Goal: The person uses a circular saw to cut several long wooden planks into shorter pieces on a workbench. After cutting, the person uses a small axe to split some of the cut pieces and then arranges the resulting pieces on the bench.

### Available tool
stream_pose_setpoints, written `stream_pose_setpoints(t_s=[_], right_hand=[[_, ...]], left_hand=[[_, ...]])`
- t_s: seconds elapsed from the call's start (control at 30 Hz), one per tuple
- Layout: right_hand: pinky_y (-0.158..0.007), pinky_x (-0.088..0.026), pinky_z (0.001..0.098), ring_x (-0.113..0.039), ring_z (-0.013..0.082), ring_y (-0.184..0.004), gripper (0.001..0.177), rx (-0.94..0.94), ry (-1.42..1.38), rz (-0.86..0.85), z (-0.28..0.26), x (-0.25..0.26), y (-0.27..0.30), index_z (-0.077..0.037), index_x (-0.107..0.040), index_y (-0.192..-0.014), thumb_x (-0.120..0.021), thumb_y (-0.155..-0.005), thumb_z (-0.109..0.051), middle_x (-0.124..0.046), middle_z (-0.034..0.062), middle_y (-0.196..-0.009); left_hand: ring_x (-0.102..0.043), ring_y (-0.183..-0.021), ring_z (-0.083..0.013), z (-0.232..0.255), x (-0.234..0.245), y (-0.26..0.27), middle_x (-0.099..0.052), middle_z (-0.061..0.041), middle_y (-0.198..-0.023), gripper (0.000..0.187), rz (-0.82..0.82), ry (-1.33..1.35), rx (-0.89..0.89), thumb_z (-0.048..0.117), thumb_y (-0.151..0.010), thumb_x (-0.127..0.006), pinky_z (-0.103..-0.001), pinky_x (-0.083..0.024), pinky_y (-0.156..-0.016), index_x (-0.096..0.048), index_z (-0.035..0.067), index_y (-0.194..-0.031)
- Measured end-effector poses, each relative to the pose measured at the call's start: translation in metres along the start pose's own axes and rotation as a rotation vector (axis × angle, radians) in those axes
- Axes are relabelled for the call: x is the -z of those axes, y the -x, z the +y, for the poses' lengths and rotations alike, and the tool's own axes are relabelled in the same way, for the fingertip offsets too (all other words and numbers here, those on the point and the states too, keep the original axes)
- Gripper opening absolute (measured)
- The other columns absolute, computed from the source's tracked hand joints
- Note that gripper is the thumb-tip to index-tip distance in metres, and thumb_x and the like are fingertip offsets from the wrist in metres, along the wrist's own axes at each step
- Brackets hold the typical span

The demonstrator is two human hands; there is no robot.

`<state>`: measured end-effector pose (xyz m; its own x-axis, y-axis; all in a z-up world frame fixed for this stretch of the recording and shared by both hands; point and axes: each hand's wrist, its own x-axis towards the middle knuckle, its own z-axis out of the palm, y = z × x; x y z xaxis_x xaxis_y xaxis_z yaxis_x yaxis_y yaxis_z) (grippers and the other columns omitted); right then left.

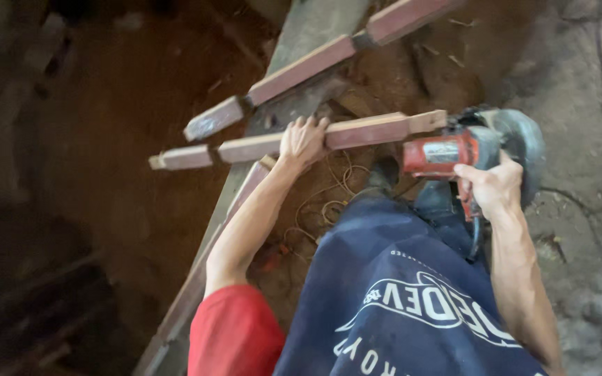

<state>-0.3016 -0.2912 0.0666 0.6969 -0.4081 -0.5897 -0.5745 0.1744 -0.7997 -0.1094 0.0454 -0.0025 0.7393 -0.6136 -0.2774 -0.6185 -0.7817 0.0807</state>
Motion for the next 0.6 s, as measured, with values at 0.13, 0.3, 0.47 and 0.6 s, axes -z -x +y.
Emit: stream_pose_setpoints(t_s=[0.13,0.3,0.47,0.6], right_hand=[[-0.046,-0.047,0.0311,-0.058,0.0135,-0.054,0.035,0.029,0.002,-0.005,0.018,-0.002,-0.003,0.003,-0.062,-0.116,-0.076,-0.085,0.006,-0.064,0.0044,-0.076],[-0.055,-0.048,0.0292,-0.062,0.0141,-0.063,0.025,0.064,0.005,-0.081,0.020,-0.001,-0.003,0.007,-0.066,-0.115,-0.077,-0.092,0.008,-0.069,0.0079,-0.083],[-0.056,-0.050,0.0281,-0.063,0.0135,-0.063,0.029,0.126,-0.015,-0.128,0.003,-0.010,-0.001,0.004,-0.066,-0.116,-0.076,-0.088,0.009,-0.069,0.0065,-0.085],[-0.051,-0.046,0.0283,-0.058,0.0115,-0.057,0.033,0.107,0.117,-0.093,-0.014,-0.013,0.020,-0.001,-0.068,-0.119,-0.075,-0.087,0.004,-0.065,0.0054,-0.079]], left_hand=[[-0.062,-0.115,-0.0315,-0.004,-0.006,0.000,-0.064,-0.010,-0.118,0.058,0.140,0.160,0.010,0.028,-0.078,-0.076,-0.044,-0.050,-0.097,-0.054,0.018,-0.131],[-0.057,-0.112,-0.0307,0.002,0.007,-0.011,-0.057,-0.010,-0.122,0.089,0.270,0.049,-0.013,0.035,-0.062,-0.086,-0.044,-0.048,-0.093,-0.049,0.023,-0.142],[-0.054,-0.114,-0.0315,0.027,0.012,-0.027,-0.056,-0.012,-0.125,0.093,0.364,0.191,0.066,0.045,-0.062,-0.090,-0.046,-0.048,-0.093,-0.046,0.013,-0.137],[-0.054,-0.115,-0.0319,0.037,0.011,-0.040,-0.062,-0.009,-0.118,0.076,0.170,0.090,0.128,0.029,-0.067,-0.083,-0.044,-0.049,-0.092,-0.052,0.010,-0.133]])
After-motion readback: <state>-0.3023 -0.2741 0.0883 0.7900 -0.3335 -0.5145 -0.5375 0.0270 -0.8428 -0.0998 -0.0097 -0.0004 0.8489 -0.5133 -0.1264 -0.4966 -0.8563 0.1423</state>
